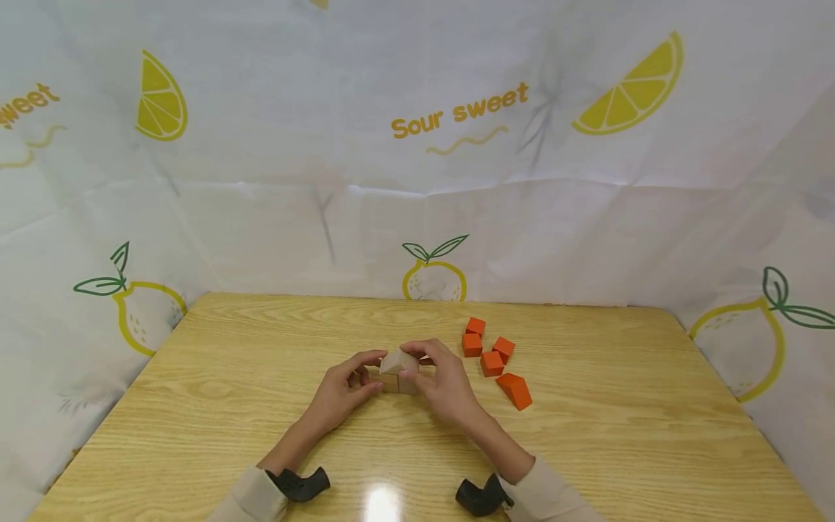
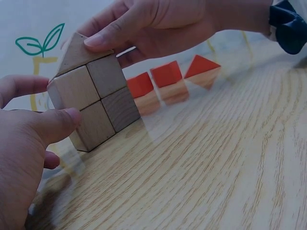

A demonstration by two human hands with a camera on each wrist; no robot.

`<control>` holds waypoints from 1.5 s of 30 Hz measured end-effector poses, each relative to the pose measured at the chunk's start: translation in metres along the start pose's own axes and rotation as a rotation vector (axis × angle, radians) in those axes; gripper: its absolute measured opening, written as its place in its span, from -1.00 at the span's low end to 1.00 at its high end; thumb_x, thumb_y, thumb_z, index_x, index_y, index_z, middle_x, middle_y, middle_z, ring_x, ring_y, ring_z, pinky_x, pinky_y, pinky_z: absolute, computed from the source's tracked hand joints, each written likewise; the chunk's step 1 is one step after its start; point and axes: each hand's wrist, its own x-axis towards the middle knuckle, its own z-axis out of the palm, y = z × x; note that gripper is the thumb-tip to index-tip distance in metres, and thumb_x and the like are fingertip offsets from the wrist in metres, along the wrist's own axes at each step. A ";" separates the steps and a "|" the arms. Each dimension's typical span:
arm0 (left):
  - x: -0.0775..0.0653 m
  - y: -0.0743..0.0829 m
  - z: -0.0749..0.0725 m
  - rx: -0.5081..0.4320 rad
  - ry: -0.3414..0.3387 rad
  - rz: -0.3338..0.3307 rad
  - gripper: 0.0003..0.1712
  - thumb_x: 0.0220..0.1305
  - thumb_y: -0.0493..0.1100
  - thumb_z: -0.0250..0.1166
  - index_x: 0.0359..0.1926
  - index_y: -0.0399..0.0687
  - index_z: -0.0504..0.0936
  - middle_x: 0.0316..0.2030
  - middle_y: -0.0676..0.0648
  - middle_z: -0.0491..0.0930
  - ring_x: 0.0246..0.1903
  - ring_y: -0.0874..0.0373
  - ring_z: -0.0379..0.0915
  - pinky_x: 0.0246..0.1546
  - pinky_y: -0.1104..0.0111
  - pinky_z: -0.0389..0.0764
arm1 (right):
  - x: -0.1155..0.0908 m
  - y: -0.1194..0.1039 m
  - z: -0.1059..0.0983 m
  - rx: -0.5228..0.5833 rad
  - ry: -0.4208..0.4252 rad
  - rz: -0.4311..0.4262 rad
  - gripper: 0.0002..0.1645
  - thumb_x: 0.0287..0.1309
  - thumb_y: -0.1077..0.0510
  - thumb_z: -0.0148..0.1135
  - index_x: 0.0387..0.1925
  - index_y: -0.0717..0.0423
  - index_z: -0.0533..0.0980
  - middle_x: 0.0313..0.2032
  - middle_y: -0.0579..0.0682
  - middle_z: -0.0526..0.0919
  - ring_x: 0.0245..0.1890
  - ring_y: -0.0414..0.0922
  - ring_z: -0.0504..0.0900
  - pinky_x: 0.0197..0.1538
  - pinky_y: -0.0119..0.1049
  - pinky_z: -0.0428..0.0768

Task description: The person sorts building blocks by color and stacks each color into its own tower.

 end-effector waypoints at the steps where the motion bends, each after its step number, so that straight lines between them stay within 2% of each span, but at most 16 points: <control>1: 0.000 0.000 0.000 0.001 0.001 0.003 -0.44 0.18 -0.27 0.36 0.22 0.10 0.50 -0.07 0.05 0.60 -0.44 0.20 0.41 -0.43 0.38 0.47 | 0.000 0.000 0.000 0.001 0.000 -0.001 -0.58 0.08 0.28 0.36 0.02 0.18 0.53 -0.06 0.00 0.56 -0.03 -0.03 0.52 0.02 0.02 0.50; 7: 0.000 -0.001 0.001 0.001 0.003 0.014 -0.44 0.18 -0.27 0.36 0.22 0.09 0.50 -0.07 0.04 0.60 -0.45 0.21 0.40 -0.44 0.39 0.46 | -0.001 0.002 0.000 -0.006 0.004 -0.003 -0.57 0.07 0.27 0.38 0.02 0.14 0.54 -0.07 -0.03 0.56 -0.04 -0.05 0.52 0.01 0.05 0.49; 17: 0.001 0.003 0.002 -0.014 -0.005 0.005 -0.43 0.18 -0.28 0.36 0.22 0.07 0.50 -0.07 0.04 0.59 -0.44 0.20 0.39 -0.45 0.40 0.44 | -0.002 0.003 -0.001 -0.036 0.002 -0.006 -0.55 0.06 0.23 0.39 0.03 0.10 0.55 -0.08 -0.07 0.57 -0.05 -0.09 0.53 0.00 -0.03 0.52; 33: 0.002 0.002 0.005 0.001 -0.007 0.031 -0.41 0.18 -0.29 0.36 0.24 0.05 0.48 -0.07 0.04 0.57 -0.41 0.18 0.41 -0.42 0.37 0.47 | -0.004 0.002 -0.004 -0.035 0.005 -0.018 -0.53 0.07 0.25 0.38 0.06 0.15 0.53 -0.05 -0.01 0.56 -0.05 -0.05 0.51 -0.04 -0.01 0.54; 38: -0.002 0.001 0.003 0.030 0.042 0.062 -0.38 0.14 -0.28 0.40 0.24 -0.06 0.47 -0.08 -0.01 0.57 -0.40 0.12 0.42 -0.42 0.35 0.46 | -0.006 0.004 -0.005 -0.048 0.016 -0.035 -0.45 0.06 0.17 0.41 0.12 0.10 0.49 0.03 0.07 0.51 -0.03 0.05 0.48 -0.04 -0.01 0.54; 40: -0.004 0.001 0.002 0.036 0.077 0.075 -0.39 0.12 -0.28 0.41 0.22 -0.11 0.47 -0.09 -0.02 0.57 -0.40 0.11 0.41 -0.46 0.37 0.43 | -0.009 0.005 -0.007 -0.060 0.034 -0.037 -0.43 0.05 0.15 0.43 0.13 0.03 0.48 0.05 0.04 0.50 -0.03 0.08 0.47 -0.05 -0.03 0.54; 45: -0.007 0.000 0.003 0.039 0.187 0.161 -0.45 0.07 -0.39 0.42 0.12 -0.21 0.50 -0.16 -0.14 0.58 -0.44 0.04 0.38 -0.56 0.32 0.33 | -0.023 0.007 -0.014 -0.070 0.098 -0.024 -0.46 0.05 0.17 0.43 0.10 -0.04 0.49 0.02 -0.05 0.51 -0.06 0.07 0.49 -0.09 -0.10 0.56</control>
